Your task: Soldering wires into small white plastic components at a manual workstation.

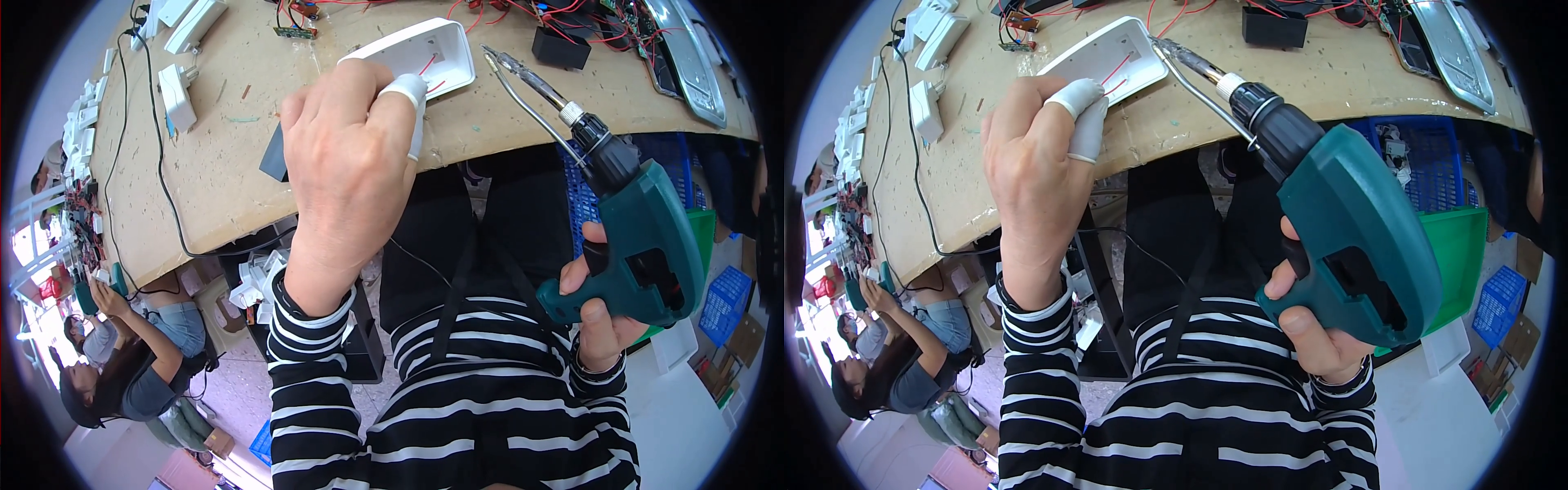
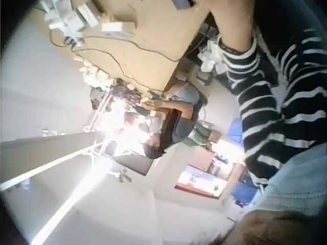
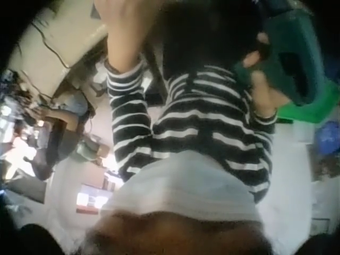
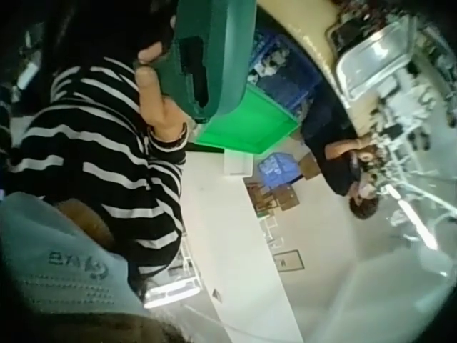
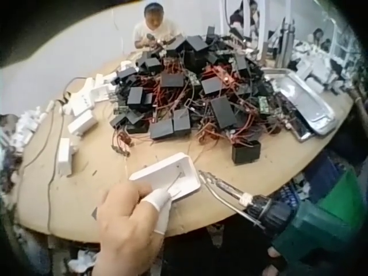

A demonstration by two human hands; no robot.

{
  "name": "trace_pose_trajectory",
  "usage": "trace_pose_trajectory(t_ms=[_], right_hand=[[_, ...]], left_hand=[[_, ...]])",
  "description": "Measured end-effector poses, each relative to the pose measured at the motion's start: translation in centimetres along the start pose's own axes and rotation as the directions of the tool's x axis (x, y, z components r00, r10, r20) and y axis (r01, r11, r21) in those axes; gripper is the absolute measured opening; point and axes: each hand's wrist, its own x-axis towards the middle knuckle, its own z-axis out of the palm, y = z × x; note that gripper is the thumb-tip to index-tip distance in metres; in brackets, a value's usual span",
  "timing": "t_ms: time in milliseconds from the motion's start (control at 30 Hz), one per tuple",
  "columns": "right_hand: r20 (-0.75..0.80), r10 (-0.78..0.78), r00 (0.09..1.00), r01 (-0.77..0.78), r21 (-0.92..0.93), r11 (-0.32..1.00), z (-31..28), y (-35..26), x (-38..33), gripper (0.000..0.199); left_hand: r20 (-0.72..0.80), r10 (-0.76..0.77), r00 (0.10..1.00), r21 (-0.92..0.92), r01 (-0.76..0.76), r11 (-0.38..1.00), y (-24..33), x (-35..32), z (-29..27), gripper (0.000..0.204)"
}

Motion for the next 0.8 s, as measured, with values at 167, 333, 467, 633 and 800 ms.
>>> trace_pose_trajectory(t_ms=[167,333,467,633,800], right_hand=[[0.026,-0.021,0.999,0.021,-0.005,1.0,-0.1,0.0,0.1,0.071],[0.062,-0.017,0.998,0.018,-0.011,1.0,-0.1,0.3,0.2,0.069],[0.059,0.036,0.998,-0.037,0.018,0.999,0.4,0.6,0.2,0.067],[0.131,-0.032,0.991,0.029,0.022,0.999,0.4,1.3,0.8,0.066],[0.162,-0.049,0.986,0.052,-0.012,0.999,0.1,1.6,1.0,0.067]], left_hand=[[-0.133,0.003,0.991,0.025,0.0,1.0,-0.2,0.1,1.1,0.008],[-0.203,-0.032,0.979,0.058,0.044,0.997,-0.4,0.7,2.1,0.01],[-0.229,-0.057,0.972,0.032,0.067,0.997,-0.5,0.8,3.4,0.01],[-0.242,-0.1,0.965,0.044,0.114,0.992,-0.3,1.0,3.7,0.009],[-0.213,-0.124,0.969,-0.015,0.124,0.992,-0.1,1.0,3.1,0.006]])
